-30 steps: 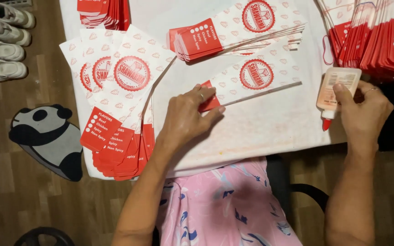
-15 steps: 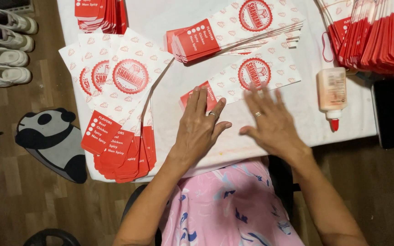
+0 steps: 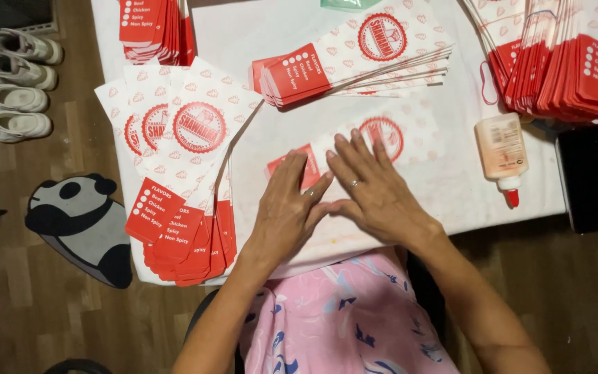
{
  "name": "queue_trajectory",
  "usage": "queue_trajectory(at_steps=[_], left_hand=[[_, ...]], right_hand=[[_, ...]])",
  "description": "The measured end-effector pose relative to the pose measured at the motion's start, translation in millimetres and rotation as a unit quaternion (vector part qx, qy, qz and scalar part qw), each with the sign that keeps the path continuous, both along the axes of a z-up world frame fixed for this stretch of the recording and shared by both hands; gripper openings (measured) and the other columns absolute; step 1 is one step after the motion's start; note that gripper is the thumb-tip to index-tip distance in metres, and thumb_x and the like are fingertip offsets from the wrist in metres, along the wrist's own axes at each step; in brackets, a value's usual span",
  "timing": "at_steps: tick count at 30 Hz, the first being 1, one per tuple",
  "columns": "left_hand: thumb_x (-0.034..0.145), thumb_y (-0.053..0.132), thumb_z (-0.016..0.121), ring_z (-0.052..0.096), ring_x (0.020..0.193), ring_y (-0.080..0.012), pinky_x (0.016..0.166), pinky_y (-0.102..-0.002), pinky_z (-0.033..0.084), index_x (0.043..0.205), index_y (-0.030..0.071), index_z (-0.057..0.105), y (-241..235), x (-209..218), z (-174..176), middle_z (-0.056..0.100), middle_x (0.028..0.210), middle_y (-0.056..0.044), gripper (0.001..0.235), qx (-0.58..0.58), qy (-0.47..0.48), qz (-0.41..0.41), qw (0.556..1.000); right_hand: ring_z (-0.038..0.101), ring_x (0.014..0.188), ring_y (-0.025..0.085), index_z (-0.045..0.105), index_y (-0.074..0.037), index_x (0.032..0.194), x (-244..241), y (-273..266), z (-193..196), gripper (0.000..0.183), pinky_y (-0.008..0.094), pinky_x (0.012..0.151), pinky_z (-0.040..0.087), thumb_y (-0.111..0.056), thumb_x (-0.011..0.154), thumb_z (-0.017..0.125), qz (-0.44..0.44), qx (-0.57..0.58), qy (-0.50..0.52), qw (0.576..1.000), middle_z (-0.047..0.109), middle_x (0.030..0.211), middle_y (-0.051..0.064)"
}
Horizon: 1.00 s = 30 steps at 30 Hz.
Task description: Applying glue to the edges of paper food wrappers and folding them into their final shape.
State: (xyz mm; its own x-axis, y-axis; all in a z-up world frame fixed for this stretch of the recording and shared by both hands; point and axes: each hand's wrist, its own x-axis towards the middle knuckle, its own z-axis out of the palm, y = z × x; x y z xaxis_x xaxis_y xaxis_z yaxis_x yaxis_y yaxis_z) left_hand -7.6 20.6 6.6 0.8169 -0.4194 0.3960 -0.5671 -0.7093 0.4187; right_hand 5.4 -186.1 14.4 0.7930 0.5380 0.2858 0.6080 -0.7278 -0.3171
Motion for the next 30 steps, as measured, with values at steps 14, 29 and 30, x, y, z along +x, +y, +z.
queue_trajectory(at_steps=[14, 29, 30], left_hand=[[0.099, 0.036, 0.069, 0.051, 0.137, -0.0437, 0.117, -0.053, 0.038, 0.122, 0.014, 0.076, 4, -13, -20, 0.060, 0.137, -0.020, 0.033, -0.026, -0.033, 0.077, 0.996], [0.086, 0.083, 0.048, 0.012, 0.158, -0.0420, 0.128, -0.056, 0.007, 0.160, -0.006, 0.020, 23, -45, 6, 0.017, 0.168, -0.029, 0.119, 0.251, 0.170, 0.122, 0.945], [0.080, 0.088, 0.052, 0.014, 0.157, -0.0434, 0.129, -0.055, 0.007, 0.158, -0.008, 0.023, 22, -52, 6, 0.020, 0.166, -0.032, 0.128, 0.291, 0.163, 0.185, 0.924]], right_hand=[[0.014, 0.157, 0.040, 0.030, -0.016, 0.165, 20, -52, 0, 0.075, 0.068, 0.122, 0.006, -0.058, 0.103, 0.040, -0.122, -0.112, 0.091, 0.982, 0.019, 0.173, 0.014], [-0.002, 0.160, 0.031, 0.016, -0.026, 0.167, 19, -59, -13, 0.079, 0.061, 0.124, -0.007, -0.065, 0.101, 0.037, -0.142, -0.073, 0.116, 0.980, 0.001, 0.175, 0.007], [-0.003, 0.160, 0.031, 0.017, -0.025, 0.167, 21, -60, -13, 0.078, 0.060, 0.124, -0.007, -0.063, 0.102, 0.037, -0.140, -0.074, 0.114, 0.981, 0.001, 0.175, 0.007]])
